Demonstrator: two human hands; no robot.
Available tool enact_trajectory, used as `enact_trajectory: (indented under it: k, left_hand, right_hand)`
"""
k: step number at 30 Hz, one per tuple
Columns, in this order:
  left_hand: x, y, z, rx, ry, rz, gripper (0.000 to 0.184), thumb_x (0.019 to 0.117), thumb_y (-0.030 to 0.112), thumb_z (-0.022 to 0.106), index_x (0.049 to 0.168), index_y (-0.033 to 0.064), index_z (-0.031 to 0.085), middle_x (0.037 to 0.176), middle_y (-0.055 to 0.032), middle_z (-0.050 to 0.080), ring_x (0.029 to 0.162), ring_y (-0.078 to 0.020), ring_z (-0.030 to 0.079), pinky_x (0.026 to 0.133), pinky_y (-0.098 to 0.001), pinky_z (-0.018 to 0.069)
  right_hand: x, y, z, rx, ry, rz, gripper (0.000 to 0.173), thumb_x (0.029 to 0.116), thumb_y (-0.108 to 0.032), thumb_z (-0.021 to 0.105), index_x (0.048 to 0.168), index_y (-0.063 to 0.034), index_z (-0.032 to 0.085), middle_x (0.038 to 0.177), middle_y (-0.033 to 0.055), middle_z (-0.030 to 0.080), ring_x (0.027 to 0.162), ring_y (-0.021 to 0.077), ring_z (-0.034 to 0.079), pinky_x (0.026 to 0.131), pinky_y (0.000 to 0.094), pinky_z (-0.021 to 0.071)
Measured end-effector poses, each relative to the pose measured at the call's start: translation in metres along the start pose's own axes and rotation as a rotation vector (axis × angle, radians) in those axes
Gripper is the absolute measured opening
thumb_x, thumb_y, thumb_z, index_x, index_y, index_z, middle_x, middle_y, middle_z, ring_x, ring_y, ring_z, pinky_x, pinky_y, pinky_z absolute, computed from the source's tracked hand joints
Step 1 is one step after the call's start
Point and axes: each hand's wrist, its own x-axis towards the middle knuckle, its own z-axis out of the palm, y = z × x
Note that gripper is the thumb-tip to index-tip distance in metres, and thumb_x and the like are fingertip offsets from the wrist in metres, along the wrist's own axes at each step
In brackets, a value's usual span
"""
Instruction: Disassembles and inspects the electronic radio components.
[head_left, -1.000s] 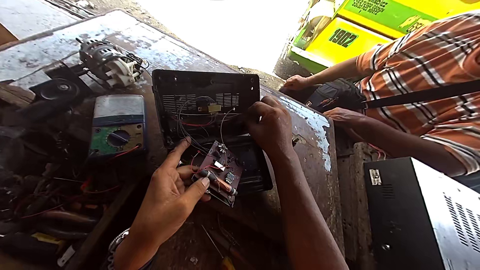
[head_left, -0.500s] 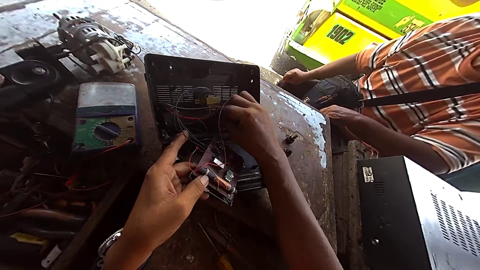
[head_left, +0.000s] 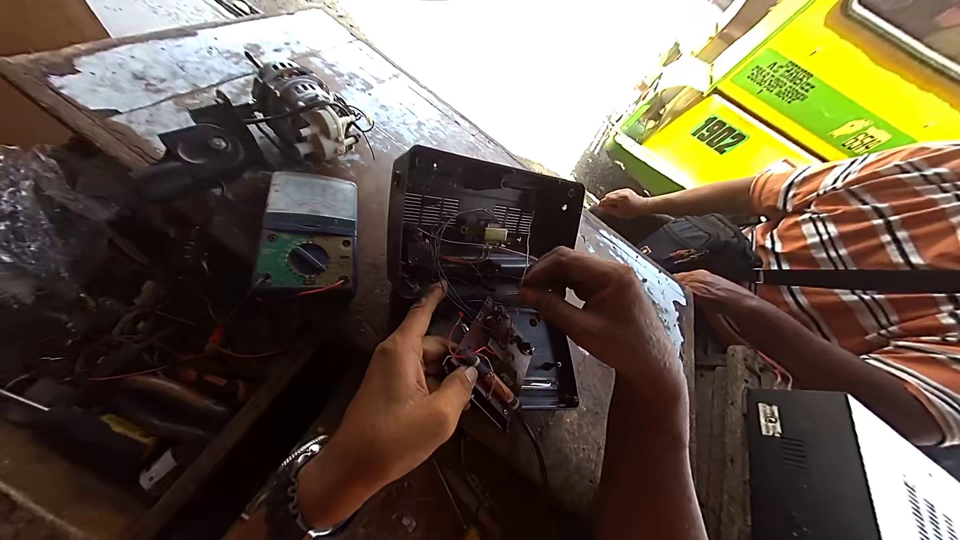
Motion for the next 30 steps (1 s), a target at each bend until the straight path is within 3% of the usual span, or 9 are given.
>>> enact_trajectory:
  k: [4, 7, 12, 17, 22, 26, 30]
  left_hand:
    - [0.0, -0.002, 0.0, 0.013, -0.012, 0.001, 0.082, 0.0914, 0.0, 0.068, 0.161, 0.009, 0.025, 0.103, -0.008, 0.076, 0.082, -0.0183, 0.077, 0.073, -0.0306, 0.0672]
    - [0.001, -0.003, -0.001, 0.005, -0.018, -0.01, 0.081, 0.0918, 0.001, 0.067, 0.161, 0.0099, 0.027, 0.104, -0.008, 0.076, 0.084, -0.0189, 0.077, 0.074, -0.0314, 0.0675]
    - [0.001, -0.002, -0.001, -0.002, -0.016, -0.014, 0.081, 0.092, -0.001, 0.067, 0.162, 0.0124, 0.027, 0.101, -0.0088, 0.076, 0.081, -0.0194, 0.077, 0.073, -0.0308, 0.0671]
    - [0.001, 0.0, 0.0, -0.013, -0.008, -0.01, 0.084, 0.0908, -0.005, 0.068, 0.162, 0.0176, 0.029, 0.101, -0.0118, 0.077, 0.08, -0.0245, 0.077, 0.07, -0.0343, 0.0678]
    - [0.0, 0.002, 0.0, 0.011, 0.0, -0.015, 0.085, 0.0899, -0.008, 0.068, 0.162, 0.0191, 0.031, 0.1, -0.0122, 0.077, 0.079, -0.0263, 0.077, 0.07, -0.0353, 0.0676]
    - [0.001, 0.004, 0.0, 0.021, -0.007, -0.003, 0.088, 0.0877, -0.01, 0.068, 0.162, 0.0194, 0.03, 0.101, -0.0123, 0.077, 0.079, -0.0266, 0.077, 0.069, -0.0346, 0.0672]
    - [0.002, 0.004, -0.002, 0.028, -0.006, -0.01, 0.09, 0.087, -0.01, 0.068, 0.162, 0.0211, 0.03, 0.101, -0.0147, 0.077, 0.079, -0.0294, 0.077, 0.068, -0.0366, 0.0671]
  right_hand:
    - [-0.005, -0.002, -0.007, 0.069, -0.008, 0.015, 0.013, 0.092, -0.006, 0.071, 0.105, -0.0063, 0.072, 0.093, 0.0006, 0.073, 0.077, 0.0097, 0.069, 0.069, 0.024, 0.0614]
    - [-0.006, -0.001, -0.012, 0.024, 0.023, -0.009, 0.013, 0.0926, -0.008, 0.071, 0.104, -0.0068, 0.076, 0.098, 0.0011, 0.07, 0.083, 0.0104, 0.068, 0.074, 0.0247, 0.0609]
    - [-0.005, 0.004, -0.013, -0.127, 0.077, -0.002, 0.01, 0.0962, -0.016, 0.07, 0.099, -0.0076, 0.075, 0.091, -0.0023, 0.067, 0.079, 0.0026, 0.064, 0.07, 0.0171, 0.0553]
    - [-0.01, 0.006, -0.014, -0.1, 0.09, 0.041, 0.01, 0.0915, -0.016, 0.077, 0.091, -0.0068, 0.074, 0.084, -0.0008, 0.068, 0.07, 0.0036, 0.063, 0.061, 0.0179, 0.0538]
    - [-0.005, 0.019, -0.016, -0.026, 0.124, 0.041, 0.017, 0.0877, -0.02, 0.082, 0.087, -0.0045, 0.074, 0.082, 0.0013, 0.07, 0.069, 0.0047, 0.064, 0.062, 0.0204, 0.0555]
    - [-0.002, 0.027, -0.009, -0.047, 0.089, 0.032, 0.011, 0.0949, -0.014, 0.073, 0.097, -0.0037, 0.075, 0.093, 0.004, 0.069, 0.08, 0.0072, 0.065, 0.072, 0.0224, 0.0577]
    - [0.002, 0.038, 0.002, -0.113, 0.039, 0.024, 0.01, 0.0942, -0.018, 0.074, 0.096, -0.0102, 0.078, 0.102, 0.0024, 0.07, 0.1, 0.0131, 0.064, 0.088, 0.031, 0.0541]
